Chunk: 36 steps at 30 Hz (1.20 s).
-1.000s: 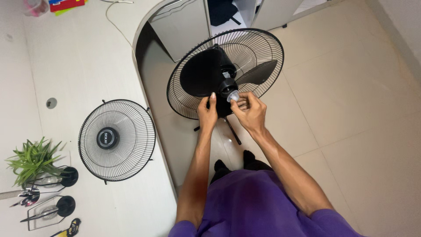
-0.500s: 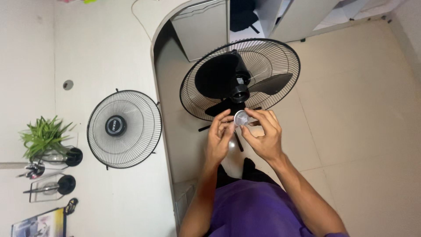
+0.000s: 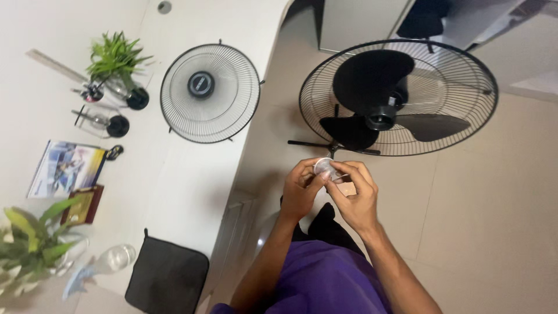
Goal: The person disassembles a standing fan by removing the front grille, the fan blades, and the rear grille. They place each component on a nearby table. The person then picks up a cloth and a spray bottle, preparing to clean the parts.
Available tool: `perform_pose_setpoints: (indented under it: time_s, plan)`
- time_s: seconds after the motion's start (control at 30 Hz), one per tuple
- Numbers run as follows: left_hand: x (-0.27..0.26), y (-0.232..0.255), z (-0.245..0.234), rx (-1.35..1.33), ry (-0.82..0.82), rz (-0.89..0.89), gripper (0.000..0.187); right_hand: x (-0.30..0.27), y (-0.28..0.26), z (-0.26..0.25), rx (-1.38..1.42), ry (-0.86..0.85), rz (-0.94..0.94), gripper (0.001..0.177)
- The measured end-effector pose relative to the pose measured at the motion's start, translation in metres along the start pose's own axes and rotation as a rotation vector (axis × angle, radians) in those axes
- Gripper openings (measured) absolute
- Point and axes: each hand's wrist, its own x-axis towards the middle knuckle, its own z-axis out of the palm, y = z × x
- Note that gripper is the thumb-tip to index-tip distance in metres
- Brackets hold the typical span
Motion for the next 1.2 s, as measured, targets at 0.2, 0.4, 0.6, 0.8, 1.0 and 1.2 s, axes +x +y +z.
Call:
perform_pose_setpoints:
  time_s: [0.2, 0.4, 0.6, 0.8, 1.0, 1.2]
  plan:
    - [-0.042, 0.014, -0.028, 0.164, 0.193, -0.002, 0.035, -0.003, 0.001, 0.017, 0.139, -0.296, -0.002, 0.034]
    - [-0.071, 0.027, -0.059, 0.266, 0.327, -0.016, 0.039, -0.012, 0.003, 0.055, 0.369, -0.517, 0.123, 0.034]
    - [-0.099, 0.037, -0.104, 0.340, 0.431, 0.041, 0.044, -0.020, -0.013, 0.106, 0.414, -0.629, 0.090, 0.040]
    - [-0.132, 0.045, -0.164, 0.331, 0.592, 0.123, 0.032, -0.035, -0.045, 0.172, 0.384, -0.727, 0.069, 0.040]
    - [-0.158, 0.067, -0.219, 0.345, 0.633, 0.188, 0.028, -0.054, -0.061, 0.236, 0.358, -0.772, 0.033, 0.037]
    - [-0.174, 0.096, -0.254, 0.369, 0.758, 0.108, 0.029, -0.047, -0.072, 0.291, 0.307, -0.805, -0.016, 0.032]
